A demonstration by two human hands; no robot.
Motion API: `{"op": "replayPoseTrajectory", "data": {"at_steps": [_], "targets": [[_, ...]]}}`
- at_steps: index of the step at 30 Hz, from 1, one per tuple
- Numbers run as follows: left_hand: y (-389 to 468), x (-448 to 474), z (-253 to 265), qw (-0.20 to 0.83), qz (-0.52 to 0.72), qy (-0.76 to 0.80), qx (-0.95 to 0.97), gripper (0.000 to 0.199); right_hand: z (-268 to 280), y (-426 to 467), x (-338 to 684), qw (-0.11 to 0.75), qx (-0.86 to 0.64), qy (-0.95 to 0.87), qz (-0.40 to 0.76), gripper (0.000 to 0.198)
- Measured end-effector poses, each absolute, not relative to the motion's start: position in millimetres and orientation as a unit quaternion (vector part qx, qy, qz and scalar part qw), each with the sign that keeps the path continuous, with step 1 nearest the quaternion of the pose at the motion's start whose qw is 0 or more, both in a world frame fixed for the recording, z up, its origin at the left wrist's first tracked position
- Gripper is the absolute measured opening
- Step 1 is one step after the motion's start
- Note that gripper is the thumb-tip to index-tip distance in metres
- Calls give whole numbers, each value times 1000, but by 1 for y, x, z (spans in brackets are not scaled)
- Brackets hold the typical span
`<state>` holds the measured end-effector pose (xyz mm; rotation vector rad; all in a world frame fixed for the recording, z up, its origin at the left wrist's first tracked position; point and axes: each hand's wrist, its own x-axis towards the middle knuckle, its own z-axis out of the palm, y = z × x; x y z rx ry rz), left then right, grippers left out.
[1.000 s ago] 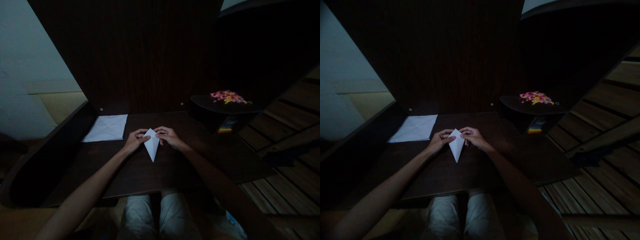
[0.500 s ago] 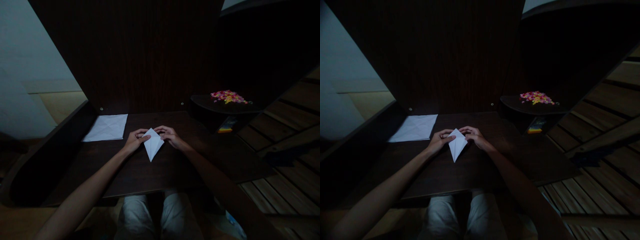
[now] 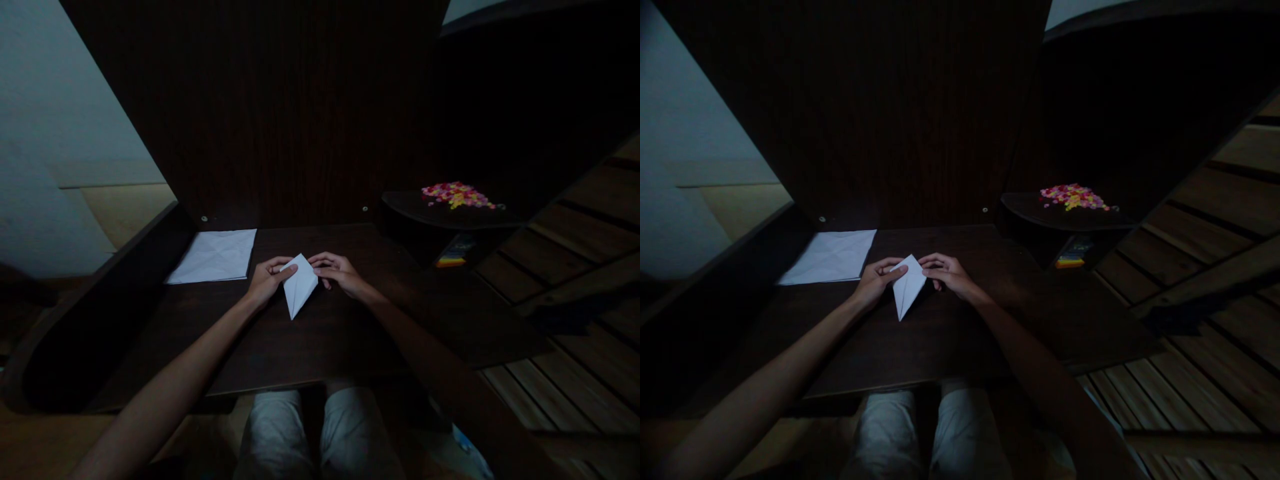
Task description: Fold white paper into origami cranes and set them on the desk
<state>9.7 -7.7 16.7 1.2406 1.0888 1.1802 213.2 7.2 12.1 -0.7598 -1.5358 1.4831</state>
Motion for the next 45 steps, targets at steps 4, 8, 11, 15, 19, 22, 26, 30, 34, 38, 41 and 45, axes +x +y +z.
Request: {"op": "replayPoseTrajectory", "data": {"at_steps": [4,8,11,15,19,22,26,30,34,38,41,45], "targets": [[-9,10,18,521,499,462,516,47,13,6,214,405,-310,-623,593,37],[-10,10,20,522,503,464,509,47,17,4,215,395,-312,-629,592,42],[-10,10,21,524,510,462,503,48,19,2,214,385,-329,-627,592,44],[-9,11,21,533,521,457,485,45,20,3,212,364,-364,-638,573,22],[-7,11,20,542,523,445,485,37,21,3,212,376,-384,-639,550,16],[-7,10,19,546,512,437,499,29,22,3,211,397,-394,-627,542,16],[-9,8,21,539,485,427,540,25,22,4,213,431,-406,-603,535,14],[-12,6,24,530,465,417,574,23,18,8,214,466,-418,-580,521,13],[-10,3,23,519,461,430,577,24,17,11,216,497,-434,-561,499,14],[-5,2,21,467,479,469,577,28,17,13,216,511,-445,-542,497,17],[-3,1,21,437,477,482,591,35,14,16,216,508,-451,-545,492,20],[-1,-3,21,360,438,492,660,41,5,20,219,512,-460,-605,401,20]]}}
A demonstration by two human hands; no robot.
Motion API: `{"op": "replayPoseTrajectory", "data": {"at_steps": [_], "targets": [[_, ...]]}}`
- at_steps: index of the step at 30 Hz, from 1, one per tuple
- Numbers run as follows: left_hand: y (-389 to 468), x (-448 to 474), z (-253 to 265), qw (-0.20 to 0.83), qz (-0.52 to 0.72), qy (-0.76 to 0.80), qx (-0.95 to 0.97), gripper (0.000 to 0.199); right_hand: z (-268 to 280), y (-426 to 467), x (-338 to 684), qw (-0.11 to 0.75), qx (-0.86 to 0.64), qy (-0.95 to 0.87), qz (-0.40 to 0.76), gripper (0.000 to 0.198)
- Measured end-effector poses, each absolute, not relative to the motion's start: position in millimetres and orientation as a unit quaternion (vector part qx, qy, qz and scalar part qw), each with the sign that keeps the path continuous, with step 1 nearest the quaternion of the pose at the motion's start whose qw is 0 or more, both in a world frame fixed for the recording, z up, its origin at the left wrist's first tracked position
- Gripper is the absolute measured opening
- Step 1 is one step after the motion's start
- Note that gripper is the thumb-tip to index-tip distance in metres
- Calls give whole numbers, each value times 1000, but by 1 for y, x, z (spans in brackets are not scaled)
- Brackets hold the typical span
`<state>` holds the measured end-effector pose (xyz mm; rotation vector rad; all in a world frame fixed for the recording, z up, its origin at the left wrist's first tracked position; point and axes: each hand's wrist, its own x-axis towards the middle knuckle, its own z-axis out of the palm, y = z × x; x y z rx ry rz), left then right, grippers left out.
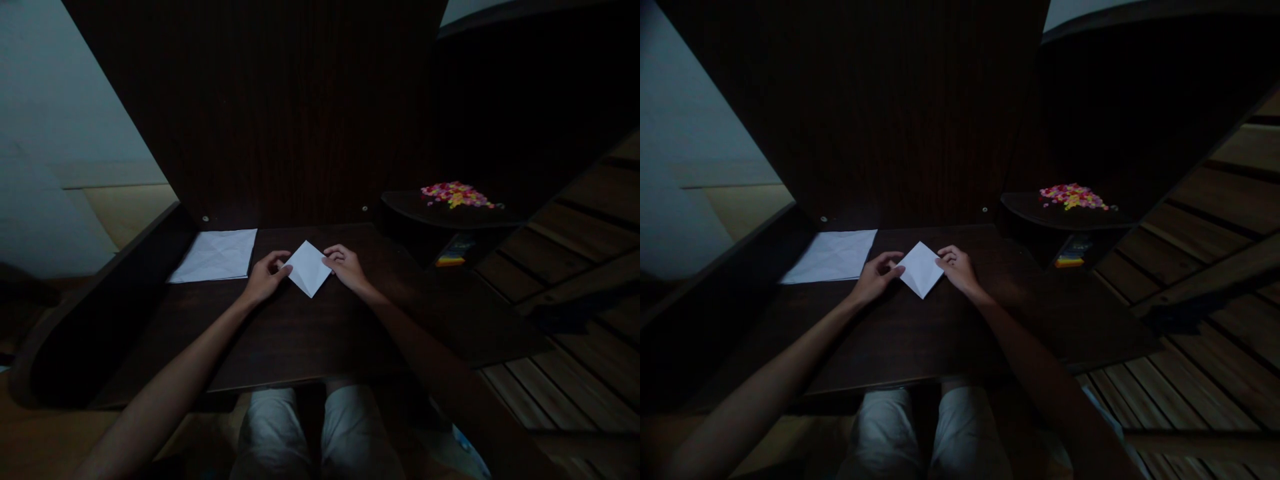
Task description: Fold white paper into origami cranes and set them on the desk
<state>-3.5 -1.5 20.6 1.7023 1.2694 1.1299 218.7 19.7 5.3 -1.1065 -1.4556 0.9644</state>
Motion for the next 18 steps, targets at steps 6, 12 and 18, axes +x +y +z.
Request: {"op": "replayPoseTrajectory", "data": {"at_steps": [6,12,18], "targets": [[-2,-9,18,174,314,468,807,23,-1,19,225,354,-437,-812,159,11],[1,-14,17,129,261,435,852,23,1,16,227,279,-429,-846,148,24],[0,-21,23,143,233,424,864,38,11,11,228,212,-433,-862,155,41]]}}
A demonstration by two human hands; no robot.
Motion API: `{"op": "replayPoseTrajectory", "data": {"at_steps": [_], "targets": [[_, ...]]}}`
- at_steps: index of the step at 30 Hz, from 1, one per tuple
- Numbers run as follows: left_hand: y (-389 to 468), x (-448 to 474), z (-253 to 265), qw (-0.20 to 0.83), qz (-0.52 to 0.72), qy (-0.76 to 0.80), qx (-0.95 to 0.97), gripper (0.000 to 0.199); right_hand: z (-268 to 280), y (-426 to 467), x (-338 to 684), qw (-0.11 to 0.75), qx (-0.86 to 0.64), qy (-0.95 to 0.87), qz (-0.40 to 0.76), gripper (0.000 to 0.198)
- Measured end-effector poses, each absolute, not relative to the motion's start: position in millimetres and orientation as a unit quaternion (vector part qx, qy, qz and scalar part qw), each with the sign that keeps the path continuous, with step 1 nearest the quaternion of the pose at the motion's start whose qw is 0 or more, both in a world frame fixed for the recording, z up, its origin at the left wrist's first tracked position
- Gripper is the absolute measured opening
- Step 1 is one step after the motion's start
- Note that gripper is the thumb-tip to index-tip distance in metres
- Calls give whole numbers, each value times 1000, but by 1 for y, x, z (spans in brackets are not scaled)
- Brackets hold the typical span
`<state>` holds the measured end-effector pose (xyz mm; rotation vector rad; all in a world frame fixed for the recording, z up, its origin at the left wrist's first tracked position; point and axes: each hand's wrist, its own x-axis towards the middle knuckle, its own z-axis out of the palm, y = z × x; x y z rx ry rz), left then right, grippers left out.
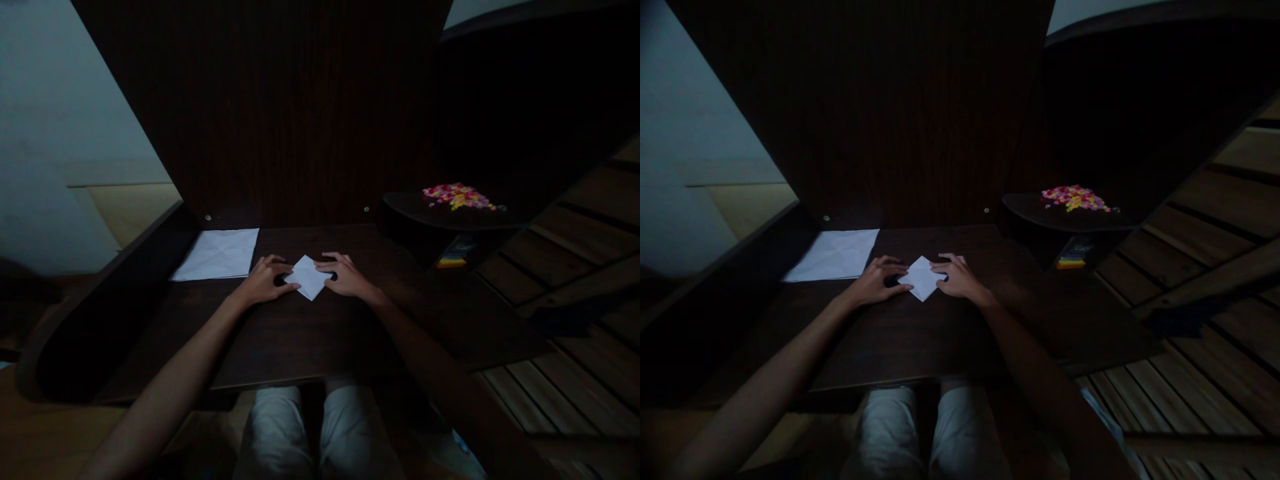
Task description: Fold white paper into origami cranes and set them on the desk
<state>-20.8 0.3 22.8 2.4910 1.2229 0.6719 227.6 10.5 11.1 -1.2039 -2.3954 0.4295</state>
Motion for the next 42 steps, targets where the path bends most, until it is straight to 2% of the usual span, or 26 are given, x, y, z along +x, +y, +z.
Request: {"op": "replayPoseTrajectory", "data": {"at_steps": [6,18,24,32,38,42], "targets": [[1,-22,25,153,236,413,866,47,13,10,229,206,-415,-874,150,40],[8,-26,20,85,210,372,900,29,11,12,229,197,-422,-872,154,38],[7,-25,19,69,200,370,904,27,12,11,229,198,-428,-865,172,39],[2,-21,21,55,202,406,890,31,12,12,229,208,-428,-860,187,42],[-3,-14,22,50,187,433,880,49,17,9,228,220,-444,-847,193,50],[-4,-11,19,59,184,443,875,52,18,7,228,224,-445,-843,203,53]]}}
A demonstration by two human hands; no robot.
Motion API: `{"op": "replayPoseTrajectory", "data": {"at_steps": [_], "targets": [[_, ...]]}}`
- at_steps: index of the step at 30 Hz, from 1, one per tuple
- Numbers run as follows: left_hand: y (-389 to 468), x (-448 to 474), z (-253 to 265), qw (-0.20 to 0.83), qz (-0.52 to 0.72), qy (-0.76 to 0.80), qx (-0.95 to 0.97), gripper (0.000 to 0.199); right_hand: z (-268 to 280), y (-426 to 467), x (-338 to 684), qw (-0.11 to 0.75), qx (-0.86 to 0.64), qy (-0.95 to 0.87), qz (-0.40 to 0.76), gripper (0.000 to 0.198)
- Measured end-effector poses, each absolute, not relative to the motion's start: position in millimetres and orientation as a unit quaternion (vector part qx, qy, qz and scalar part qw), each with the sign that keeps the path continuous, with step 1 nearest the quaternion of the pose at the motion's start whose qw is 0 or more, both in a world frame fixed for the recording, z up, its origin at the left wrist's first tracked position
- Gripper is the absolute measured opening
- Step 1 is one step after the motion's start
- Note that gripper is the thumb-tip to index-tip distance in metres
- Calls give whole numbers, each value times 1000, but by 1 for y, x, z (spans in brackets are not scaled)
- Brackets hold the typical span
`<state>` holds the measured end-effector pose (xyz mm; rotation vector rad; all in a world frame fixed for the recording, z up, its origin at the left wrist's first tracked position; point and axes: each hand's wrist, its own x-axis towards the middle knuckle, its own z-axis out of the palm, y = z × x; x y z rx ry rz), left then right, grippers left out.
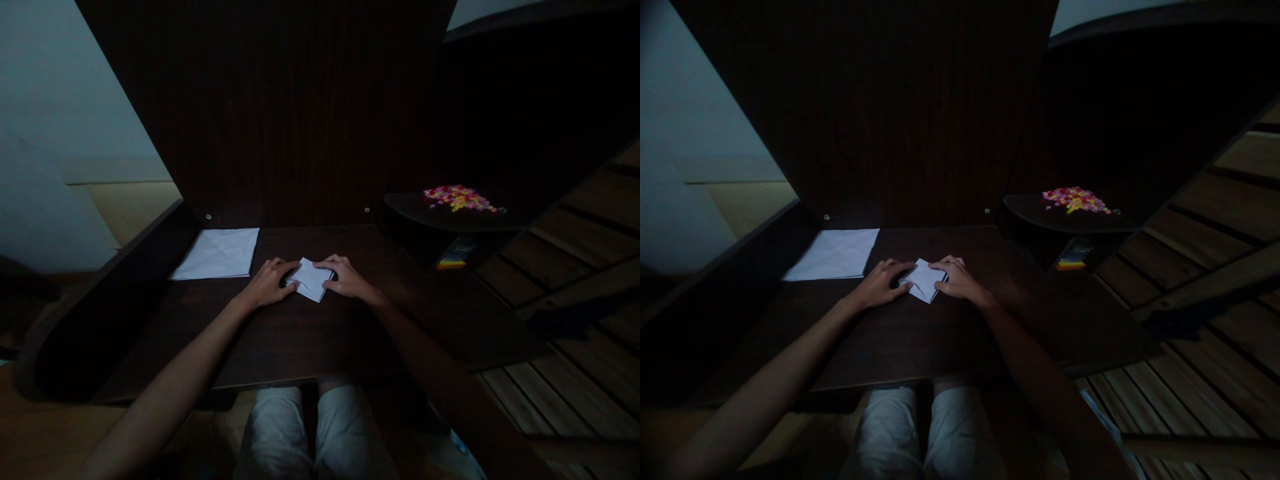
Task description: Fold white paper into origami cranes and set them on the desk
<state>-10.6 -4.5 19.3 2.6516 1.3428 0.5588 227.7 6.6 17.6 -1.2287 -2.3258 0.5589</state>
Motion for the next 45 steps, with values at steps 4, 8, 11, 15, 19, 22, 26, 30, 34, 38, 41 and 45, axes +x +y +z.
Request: {"op": "replayPoseTrajectory", "data": {"at_steps": [4,8,11,15,19,22,26,30,34,38,41,45], "targets": [[-2,-11,17,57,180,430,883,47,18,6,227,221,-449,-837,219,52],[-1,-12,18,51,182,410,892,40,19,6,228,221,-445,-839,223,51],[-2,-12,20,54,185,404,894,40,18,6,229,219,-451,-835,227,51],[-3,-13,21,58,186,416,888,38,18,7,230,218,-453,-831,237,50],[-3,-12,21,56,189,429,882,36,18,8,231,227,-447,-829,248,46],[-3,-12,21,56,188,435,879,36,18,8,232,241,-440,-825,260,41],[-3,-11,21,52,194,444,873,38,20,7,232,251,-429,-827,261,34],[-1,-12,17,56,200,450,869,39,18,8,229,247,-434,-832,241,33],[0,-11,16,58,206,461,861,42,12,12,224,258,-464,-822,207,34],[-4,-9,19,78,207,450,865,43,10,14,223,290,-484,-797,215,25],[-8,-7,20,101,209,430,873,45,11,16,224,301,-498,-784,217,21],[-12,-3,21,132,217,408,877,49,14,16,226,299,-524,-770,210,19]]}}
